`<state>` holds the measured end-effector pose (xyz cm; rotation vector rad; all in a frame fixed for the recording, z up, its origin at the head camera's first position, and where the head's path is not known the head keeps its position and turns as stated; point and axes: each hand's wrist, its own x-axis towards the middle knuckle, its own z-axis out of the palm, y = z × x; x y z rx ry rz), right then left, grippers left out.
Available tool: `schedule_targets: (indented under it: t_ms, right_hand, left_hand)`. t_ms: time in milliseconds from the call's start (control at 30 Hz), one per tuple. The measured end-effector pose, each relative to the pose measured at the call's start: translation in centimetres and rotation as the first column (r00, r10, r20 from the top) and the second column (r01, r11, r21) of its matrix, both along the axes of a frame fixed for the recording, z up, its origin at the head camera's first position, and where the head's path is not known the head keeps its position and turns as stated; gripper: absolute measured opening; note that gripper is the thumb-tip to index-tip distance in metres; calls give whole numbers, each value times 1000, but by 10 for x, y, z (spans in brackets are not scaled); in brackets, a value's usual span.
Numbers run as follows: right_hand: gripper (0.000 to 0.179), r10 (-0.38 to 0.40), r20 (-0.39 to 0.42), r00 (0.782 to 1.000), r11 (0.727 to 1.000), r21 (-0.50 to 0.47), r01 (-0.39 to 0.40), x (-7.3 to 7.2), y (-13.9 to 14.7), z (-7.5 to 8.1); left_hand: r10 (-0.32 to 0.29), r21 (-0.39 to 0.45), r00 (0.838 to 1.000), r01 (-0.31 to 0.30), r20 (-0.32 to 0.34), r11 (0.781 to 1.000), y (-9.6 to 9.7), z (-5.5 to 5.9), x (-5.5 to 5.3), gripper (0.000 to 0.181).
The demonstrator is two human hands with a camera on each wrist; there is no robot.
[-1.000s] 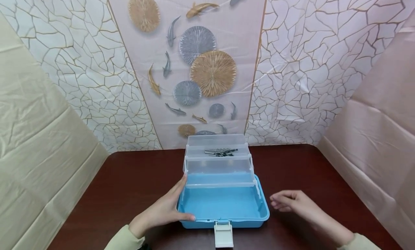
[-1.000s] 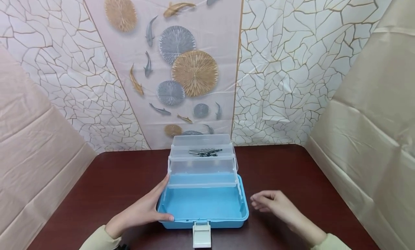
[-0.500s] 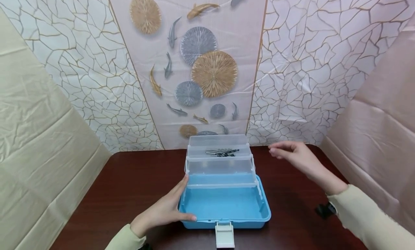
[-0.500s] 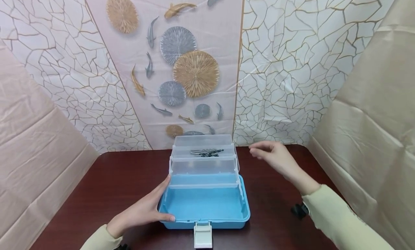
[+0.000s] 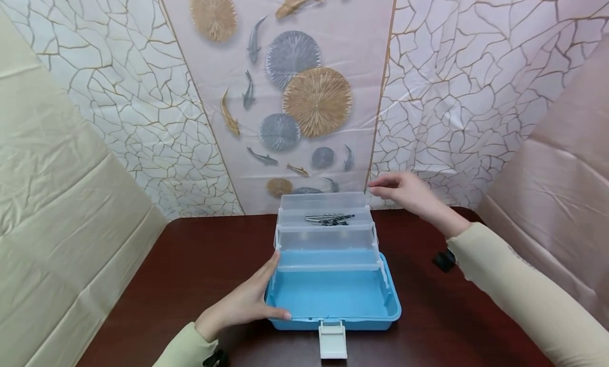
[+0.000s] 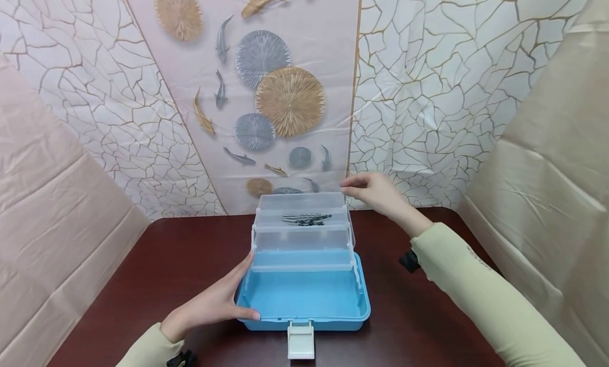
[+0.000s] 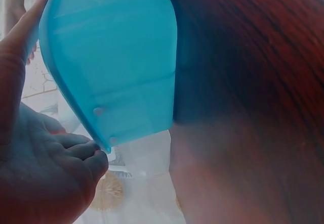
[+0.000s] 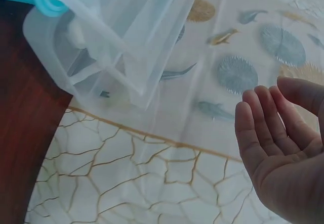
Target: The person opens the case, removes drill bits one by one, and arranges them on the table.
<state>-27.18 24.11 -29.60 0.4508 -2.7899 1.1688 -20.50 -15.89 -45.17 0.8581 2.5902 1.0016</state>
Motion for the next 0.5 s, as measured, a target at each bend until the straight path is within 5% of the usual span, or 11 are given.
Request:
schedule_targets:
  t_ms: [267, 500]
  right_hand:
    - [28, 104, -9, 994, 993, 63, -104, -25, -35, -6]
    - [25, 200, 44, 979, 971, 126, -204, -31, -53, -22]
  left_hand:
    - [-9, -13, 1000, 9, -8, 1000, -2, 2, 1, 129]
    - [-17, -17, 1000, 17, -17, 1000, -1, 2, 0, 129]
